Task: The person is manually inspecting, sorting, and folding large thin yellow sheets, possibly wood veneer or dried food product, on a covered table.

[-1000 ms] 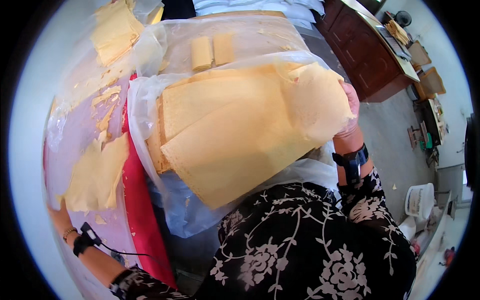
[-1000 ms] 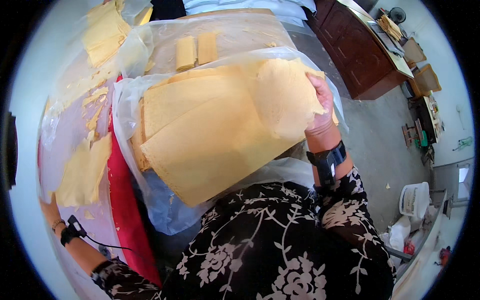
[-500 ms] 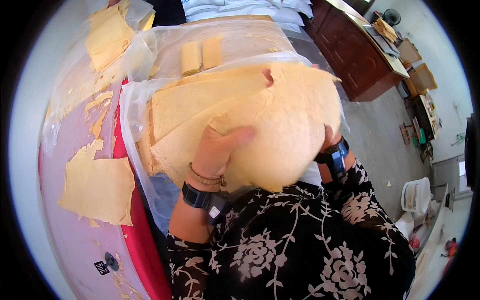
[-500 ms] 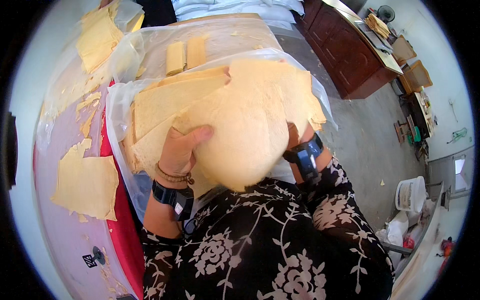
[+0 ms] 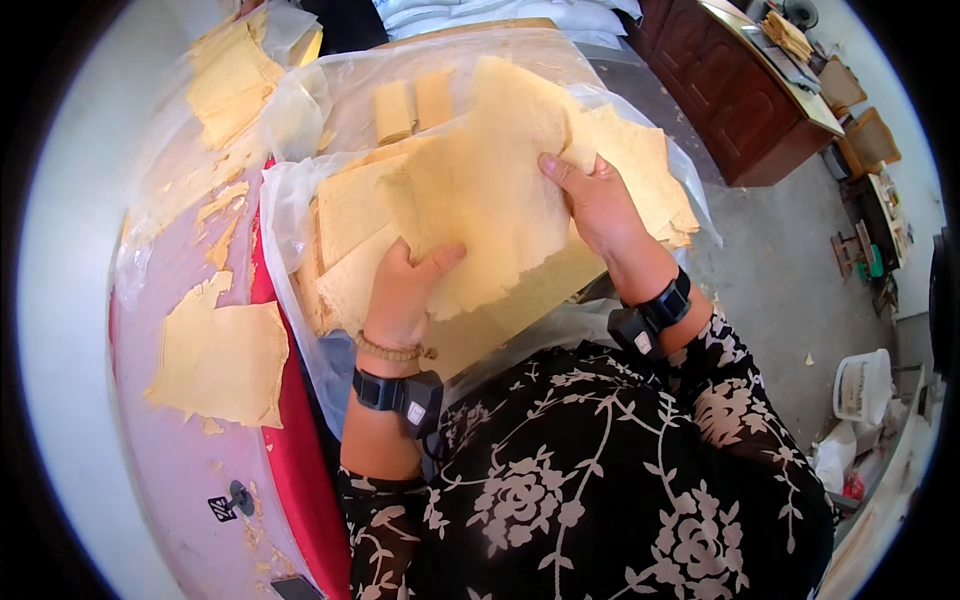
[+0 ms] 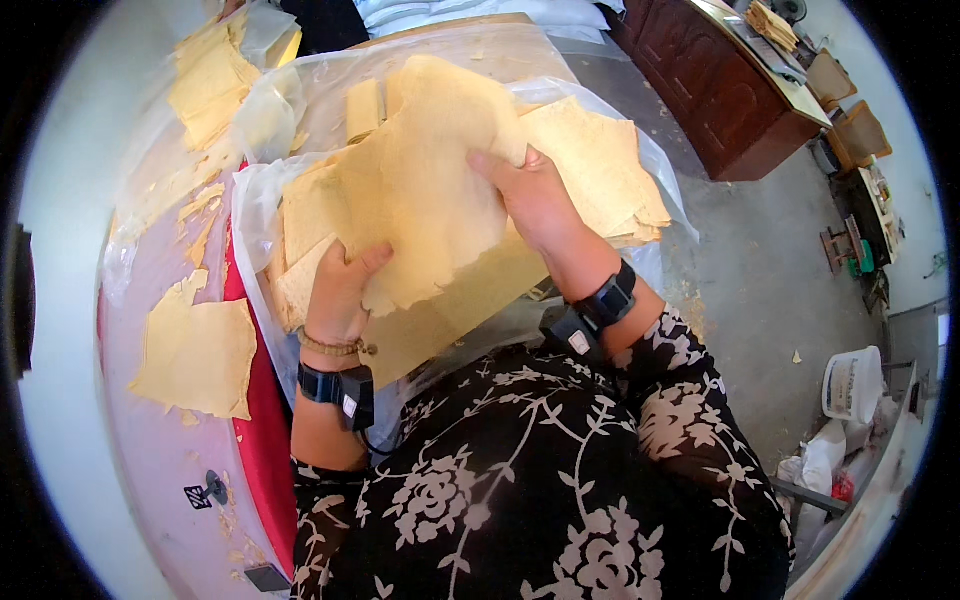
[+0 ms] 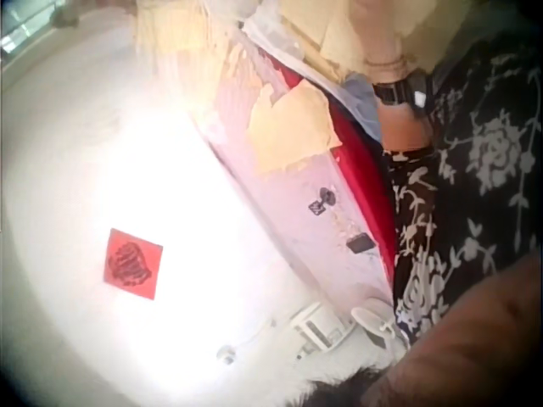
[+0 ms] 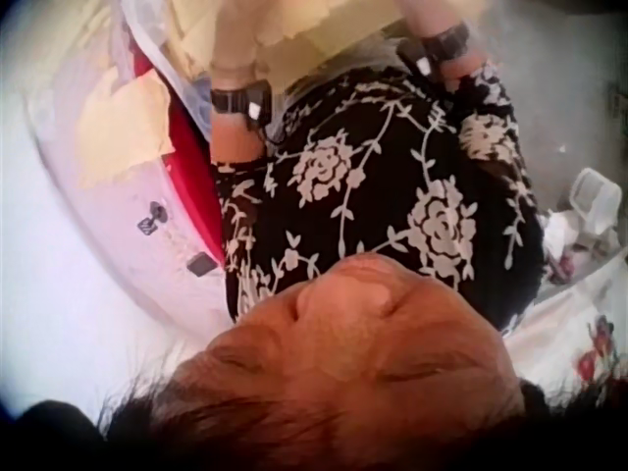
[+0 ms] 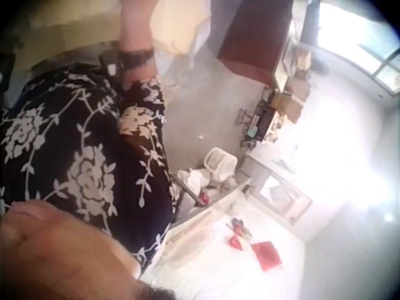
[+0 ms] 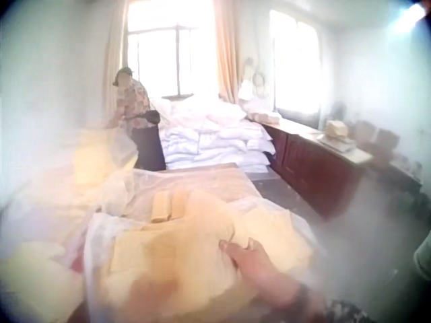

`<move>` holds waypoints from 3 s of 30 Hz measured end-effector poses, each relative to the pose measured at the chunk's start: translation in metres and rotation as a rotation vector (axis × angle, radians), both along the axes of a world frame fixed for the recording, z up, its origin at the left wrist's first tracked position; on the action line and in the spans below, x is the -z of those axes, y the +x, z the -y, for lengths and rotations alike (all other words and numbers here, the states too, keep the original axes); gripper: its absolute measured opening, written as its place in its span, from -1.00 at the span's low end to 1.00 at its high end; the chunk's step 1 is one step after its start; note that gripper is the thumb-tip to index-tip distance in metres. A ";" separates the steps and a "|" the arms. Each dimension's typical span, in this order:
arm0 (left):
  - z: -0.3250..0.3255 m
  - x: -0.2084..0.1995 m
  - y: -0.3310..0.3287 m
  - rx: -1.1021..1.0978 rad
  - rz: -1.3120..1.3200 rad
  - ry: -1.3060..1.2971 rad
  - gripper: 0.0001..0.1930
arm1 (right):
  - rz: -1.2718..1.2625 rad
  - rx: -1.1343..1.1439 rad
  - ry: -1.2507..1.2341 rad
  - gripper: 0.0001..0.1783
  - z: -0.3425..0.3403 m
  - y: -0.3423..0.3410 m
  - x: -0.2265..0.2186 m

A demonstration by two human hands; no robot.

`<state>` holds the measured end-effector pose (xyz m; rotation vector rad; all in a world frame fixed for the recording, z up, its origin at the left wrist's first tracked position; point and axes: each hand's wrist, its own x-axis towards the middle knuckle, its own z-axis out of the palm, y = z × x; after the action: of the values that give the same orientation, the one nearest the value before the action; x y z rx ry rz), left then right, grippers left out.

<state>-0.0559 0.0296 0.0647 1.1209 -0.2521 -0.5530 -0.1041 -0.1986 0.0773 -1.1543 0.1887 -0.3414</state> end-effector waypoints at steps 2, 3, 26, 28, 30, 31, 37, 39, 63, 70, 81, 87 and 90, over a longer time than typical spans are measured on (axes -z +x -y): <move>-0.011 0.013 -0.005 -0.034 -0.011 0.124 -0.53 | 0.006 -0.083 0.098 -0.69 -0.001 0.004 0.002; -0.017 0.013 -0.009 -0.053 -0.009 0.136 -0.53 | 0.009 -0.101 0.110 -0.69 -0.001 0.005 0.004; -0.456 0.061 -0.080 -1.513 -0.051 0.194 -0.62 | -0.260 -0.389 -0.292 -0.74 -0.048 0.014 0.055; -0.455 0.101 -0.088 -1.258 -0.244 0.863 -0.50 | -0.297 -0.380 -0.380 -0.74 -0.057 0.018 0.058; -0.378 0.103 -0.091 -0.957 0.401 1.686 -0.48 | -0.290 -0.401 -0.399 -0.74 -0.063 0.019 0.056; -0.345 0.084 -0.084 -0.812 0.593 1.821 -0.47 | -0.285 -0.417 -0.417 -0.74 -0.066 0.020 0.054; -0.356 0.091 -0.041 -0.798 0.923 1.753 -0.63 | -0.275 -0.556 -0.474 -0.77 -0.096 0.028 0.045; -0.347 0.059 -0.025 -1.058 0.502 1.484 -0.70 | -0.258 -0.604 -0.482 -0.78 -0.107 0.031 0.045; -0.306 0.103 0.004 -0.484 0.692 1.765 -0.27 | -0.351 -0.494 -0.148 -0.57 -0.267 0.118 0.080; -0.374 0.123 0.019 -0.605 0.737 1.031 -0.64 | -0.181 -0.562 -0.364 -0.67 -0.240 0.130 0.049; -0.430 0.171 0.031 -1.016 0.245 0.723 -0.65 | -0.203 -0.583 -0.355 -0.63 -0.141 0.129 0.021; -0.509 0.150 -0.005 -0.798 0.304 2.187 -0.40 | -0.278 -0.465 -0.408 -0.59 -0.075 0.105 -0.003; -0.547 0.136 -0.011 -1.244 0.231 1.550 -0.32 | -0.138 -0.487 -0.261 -0.59 -0.076 0.089 -0.008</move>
<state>-0.0672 0.5765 -0.0708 2.4753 0.8324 0.7076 -0.0149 -0.1226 0.0850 -1.4382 -0.0214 0.1500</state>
